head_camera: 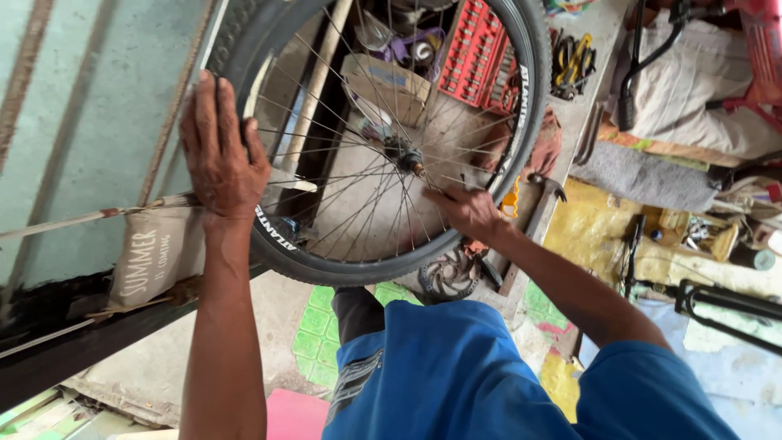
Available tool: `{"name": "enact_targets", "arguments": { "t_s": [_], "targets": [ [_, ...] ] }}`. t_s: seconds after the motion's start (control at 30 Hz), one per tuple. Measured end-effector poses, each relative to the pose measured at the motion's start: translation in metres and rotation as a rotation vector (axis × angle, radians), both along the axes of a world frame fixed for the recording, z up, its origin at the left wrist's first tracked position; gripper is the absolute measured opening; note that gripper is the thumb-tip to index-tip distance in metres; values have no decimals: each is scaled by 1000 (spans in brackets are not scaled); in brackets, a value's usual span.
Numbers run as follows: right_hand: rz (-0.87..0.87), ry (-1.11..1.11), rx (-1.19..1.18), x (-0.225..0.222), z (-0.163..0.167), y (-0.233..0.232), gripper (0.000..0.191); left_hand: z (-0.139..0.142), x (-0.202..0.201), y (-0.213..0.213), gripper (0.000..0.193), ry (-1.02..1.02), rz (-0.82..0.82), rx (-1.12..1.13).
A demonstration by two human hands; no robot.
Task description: The person removes the inner tube from a bicycle wheel by hand, then uses a metal tool to adjust the spokes. The wheel is held on a workbench while the person manipulates the tire and spokes.
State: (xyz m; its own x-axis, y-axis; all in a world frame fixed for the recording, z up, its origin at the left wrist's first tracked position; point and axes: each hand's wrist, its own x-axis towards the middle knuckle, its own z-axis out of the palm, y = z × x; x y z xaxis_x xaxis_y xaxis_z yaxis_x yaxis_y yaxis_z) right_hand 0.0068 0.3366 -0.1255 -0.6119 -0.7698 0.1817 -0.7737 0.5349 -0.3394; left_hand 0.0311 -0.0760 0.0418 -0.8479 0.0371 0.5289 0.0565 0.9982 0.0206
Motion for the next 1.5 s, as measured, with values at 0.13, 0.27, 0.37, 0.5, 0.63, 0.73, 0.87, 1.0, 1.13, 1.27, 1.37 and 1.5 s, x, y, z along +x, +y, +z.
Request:
{"name": "enact_targets", "arguments": {
  "t_s": [0.13, 0.27, 0.37, 0.5, 0.63, 0.73, 0.87, 1.0, 1.13, 1.27, 1.37, 1.5],
  "targets": [
    [17, -55, 110, 32, -24, 16, 66, 1, 0, 3, 51, -16, 7, 25],
    [-38, -341, 328, 47, -29, 12, 62, 0, 0, 2, 52, -17, 17, 8],
    [75, -175, -132, 41, -8, -4, 68, -1, 0, -1, 53, -17, 11, 10],
    [30, -79, -67, 16, 24, -39, 67, 0, 1, -1, 53, -5, -11, 29],
    [-3, -106, -54, 22, 20, -57, 65, -3, 0, 0, 54, -21, 15, 21],
    [-41, -294, 60, 54, -9, -62, 58, -4, 1, -1, 54, -11, 9, 11],
    [22, -352, 170, 93, -47, -68, 58, -4, 0, -2, 54, -19, 12, 13],
    [69, -401, 256, 88, -48, -79, 60, -1, -1, -1, 54, -9, 7, 13],
    [-93, -519, 377, 43, -23, -69, 58, -1, 1, -2, 53, -18, 4, 32],
    [-134, -407, 335, 46, -9, -65, 62, -2, 1, -2, 52, -10, 2, 21],
    [-54, -259, 169, 81, -16, -74, 55, -1, 1, 0, 52, -15, 15, 18],
    [12, -248, -72, 109, -36, -79, 51, 0, 1, 1, 53, -24, 19, 38]
  ]
}}
